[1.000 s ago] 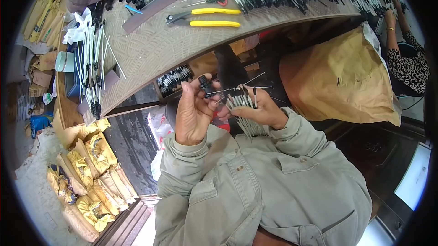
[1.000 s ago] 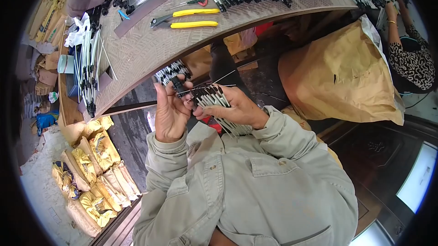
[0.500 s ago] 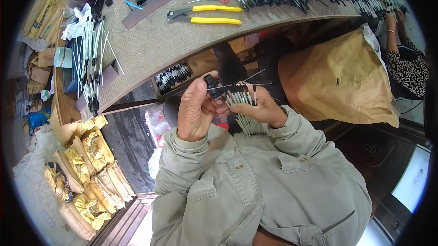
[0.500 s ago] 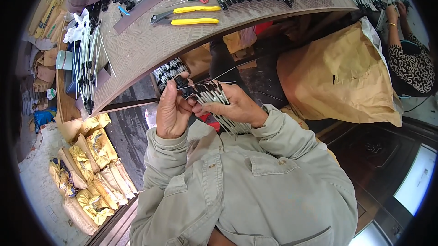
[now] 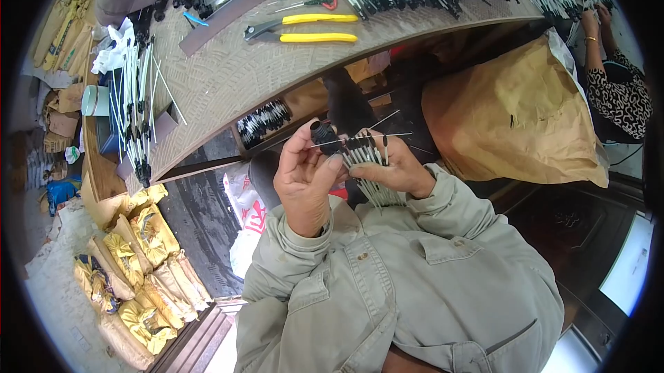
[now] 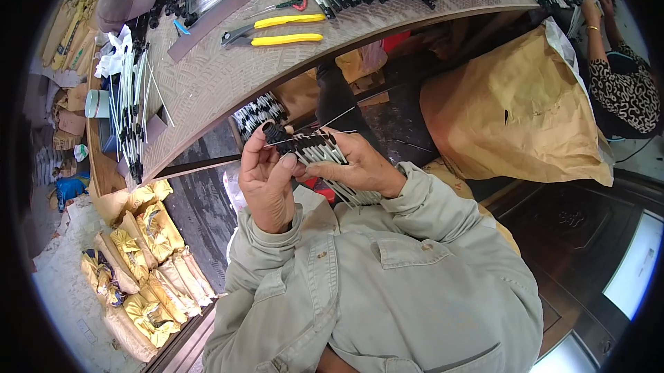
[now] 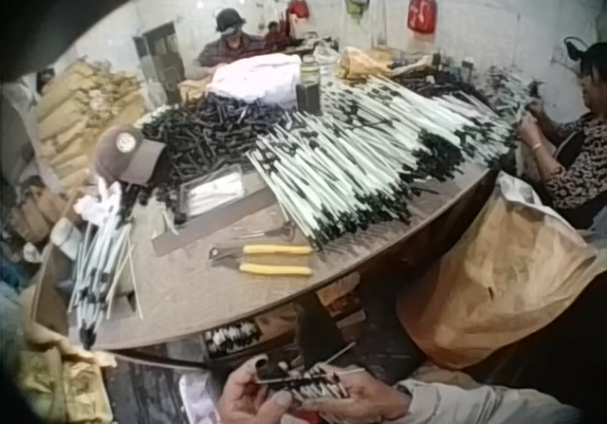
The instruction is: Assembling small metal spoke-like components into a central hub at a workbench.
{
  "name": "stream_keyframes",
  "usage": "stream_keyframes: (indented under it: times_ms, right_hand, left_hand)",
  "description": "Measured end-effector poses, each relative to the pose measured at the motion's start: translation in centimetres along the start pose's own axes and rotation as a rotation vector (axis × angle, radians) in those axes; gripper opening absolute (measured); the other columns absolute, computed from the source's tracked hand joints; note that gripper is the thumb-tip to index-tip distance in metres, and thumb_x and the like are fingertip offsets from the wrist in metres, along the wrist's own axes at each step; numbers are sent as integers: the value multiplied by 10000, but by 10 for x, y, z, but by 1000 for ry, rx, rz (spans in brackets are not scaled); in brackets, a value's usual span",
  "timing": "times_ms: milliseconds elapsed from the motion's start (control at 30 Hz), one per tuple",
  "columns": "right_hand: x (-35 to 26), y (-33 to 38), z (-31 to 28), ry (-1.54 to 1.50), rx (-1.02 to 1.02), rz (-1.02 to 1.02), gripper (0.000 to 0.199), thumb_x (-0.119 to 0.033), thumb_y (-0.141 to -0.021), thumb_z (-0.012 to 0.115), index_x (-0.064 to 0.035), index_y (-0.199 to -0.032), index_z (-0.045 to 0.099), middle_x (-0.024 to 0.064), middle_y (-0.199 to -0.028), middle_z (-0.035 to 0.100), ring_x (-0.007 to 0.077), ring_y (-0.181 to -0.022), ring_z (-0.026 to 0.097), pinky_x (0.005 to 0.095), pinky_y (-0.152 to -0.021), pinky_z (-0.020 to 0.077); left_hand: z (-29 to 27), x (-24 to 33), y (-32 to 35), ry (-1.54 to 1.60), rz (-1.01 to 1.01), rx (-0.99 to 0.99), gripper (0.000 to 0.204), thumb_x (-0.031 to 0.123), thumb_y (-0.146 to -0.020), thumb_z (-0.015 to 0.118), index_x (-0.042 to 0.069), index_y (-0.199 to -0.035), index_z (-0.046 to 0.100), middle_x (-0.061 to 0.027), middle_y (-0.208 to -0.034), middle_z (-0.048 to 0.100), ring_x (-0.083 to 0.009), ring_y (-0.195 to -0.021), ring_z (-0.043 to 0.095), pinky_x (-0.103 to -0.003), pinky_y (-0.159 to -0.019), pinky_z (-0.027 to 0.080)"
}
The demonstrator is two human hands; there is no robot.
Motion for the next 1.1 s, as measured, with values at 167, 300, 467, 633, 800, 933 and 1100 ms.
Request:
stream_keyframes:
  times_ms: [167, 300, 467, 633, 800, 933, 1100]
  right_hand:
    - [0, 1, -4, 30, -1, -18, 291, -38, -782, 651, -3, -1052, 546, 7, -934, 537, 88, -850, 502, 239, -757, 413]
    - [-3, 1, -7, 19, -3, -17, 255, -41, -784, 652, -1, -1014, 549, 9, -936, 529, 89, -856, 497, 243, -758, 408]
    - [-1, 5, -5, 37, 15, -48, 224, -47, -786, 649, -8, -986, 554, 4, -894, 517, 80, -820, 488, 241, -728, 406]
    - [-5, 6, -4, 16, 24, -23, 187, -67, -777, 659, -23, -932, 564, -14, -823, 511, 64, -769, 483, 228, -682, 391]
    - [-7, 6, 0, 212, 61, -77, 219, -56, -734, 690, -34, -913, 567, -27, -802, 523, 50, -747, 482, 223, -661, 391]
    - [-4, 8, 4, 196, 91, -36, 240, -43, -722, 697, -34, -923, 566, -25, -823, 539, 51, -752, 490, 223, -665, 399]
    - [0, 9, 6, 178, 64, -74, 283, -36, -741, 681, -25, -995, 557, -19, -868, 559, 48, -774, 502, 211, -682, 413]
  left_hand:
    - [2, 4, -1, -9, -12, -114, 502, -119, -795, 534, -31, -1276, 419, -145, -1090, 580, -111, -813, 566, -215, -610, 482]
    - [8, 4, -1, -30, 0, -92, 497, -117, -800, 529, -33, -1278, 423, -144, -1080, 590, -96, -759, 548, -210, -593, 463]
    - [10, 6, 2, -55, 22, -115, 469, -103, -827, 500, -40, -1284, 414, -148, -1101, 583, -88, -739, 531, -223, -596, 457]
    - [11, 5, 5, -110, 14, -129, 459, -92, -845, 475, -47, -1296, 398, -137, -1151, 548, -91, -758, 526, -215, -609, 446]
    - [9, 6, 6, -176, 64, -128, 466, -86, -847, 481, -49, -1302, 390, -126, -1184, 516, -100, -814, 535, -209, -632, 449]
    - [4, 5, 8, -96, 53, -168, 449, -77, -853, 484, -54, -1293, 394, -136, -1186, 518, -145, -931, 566, -225, -703, 475]
    - [9, 6, 16, 59, 1, -93, 441, -84, -840, 493, -51, -1272, 410, -147, -1177, 527, -180, -998, 572, -266, -810, 491]
Point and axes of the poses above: each hand's wrist, its own y-axis away from the middle knuckle, its own z-axis out of the palm, x = y × z, the point moved 1 cm from there along -y, towards the middle knuckle
